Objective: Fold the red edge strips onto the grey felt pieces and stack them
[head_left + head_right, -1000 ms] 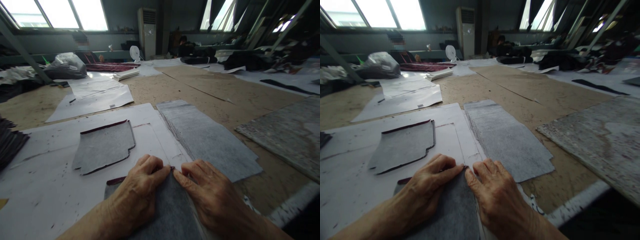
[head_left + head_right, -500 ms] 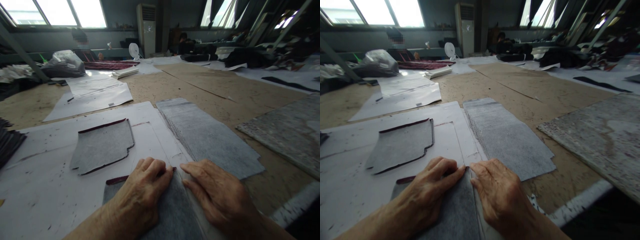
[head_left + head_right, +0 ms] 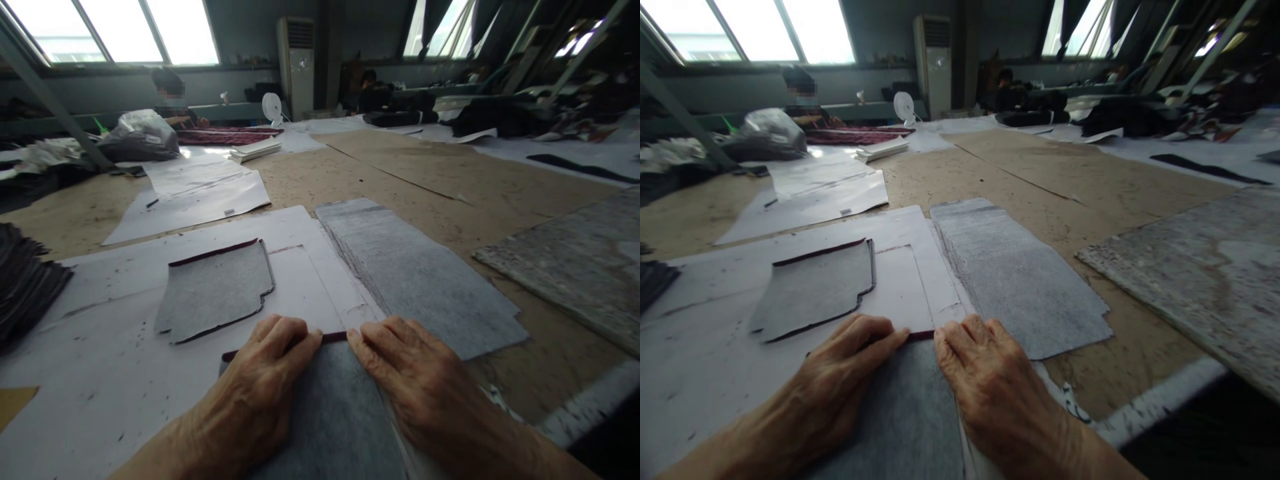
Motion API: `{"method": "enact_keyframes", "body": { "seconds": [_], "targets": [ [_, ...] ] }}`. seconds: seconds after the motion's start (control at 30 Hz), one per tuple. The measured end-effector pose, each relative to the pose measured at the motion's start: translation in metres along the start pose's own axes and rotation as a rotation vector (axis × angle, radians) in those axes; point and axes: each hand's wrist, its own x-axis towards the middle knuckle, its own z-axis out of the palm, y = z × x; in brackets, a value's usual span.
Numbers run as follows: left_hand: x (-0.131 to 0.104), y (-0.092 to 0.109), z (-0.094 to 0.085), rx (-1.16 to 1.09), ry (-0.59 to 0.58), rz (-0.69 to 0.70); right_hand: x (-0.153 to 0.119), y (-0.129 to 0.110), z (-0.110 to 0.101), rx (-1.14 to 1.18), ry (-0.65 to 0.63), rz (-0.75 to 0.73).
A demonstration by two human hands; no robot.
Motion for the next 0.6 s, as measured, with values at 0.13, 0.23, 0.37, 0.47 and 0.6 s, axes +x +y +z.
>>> {"method": "enact_keyframes", "body": {
  "seconds": [0.13,0.23,0.37,0.47,0.6],
  "targets": [
    [-0.007,-0.003,-0.004,0.031,-0.039,-0.014,0.007,-0.003,-0.004,-0.034,0.009,-0.079],
    [-0.004,-0.001,-0.004,0.013,-0.074,-0.009,0.016,-0.006,-0.006,-0.017,-0.024,-0.166],
    [-0.004,-0.001,-0.006,-0.016,-0.083,-0.029,0.024,-0.007,-0.006,0.115,-0.056,-0.181],
    [-0.014,-0.005,-0.010,-0.030,-0.086,-0.054,0.023,-0.004,-0.004,0.209,-0.060,-0.147],
    [-0.029,-0.008,-0.019,0.012,-0.045,-0.138,0.013,0.009,-0.004,0.309,0.002,-0.063]
  ]
}}
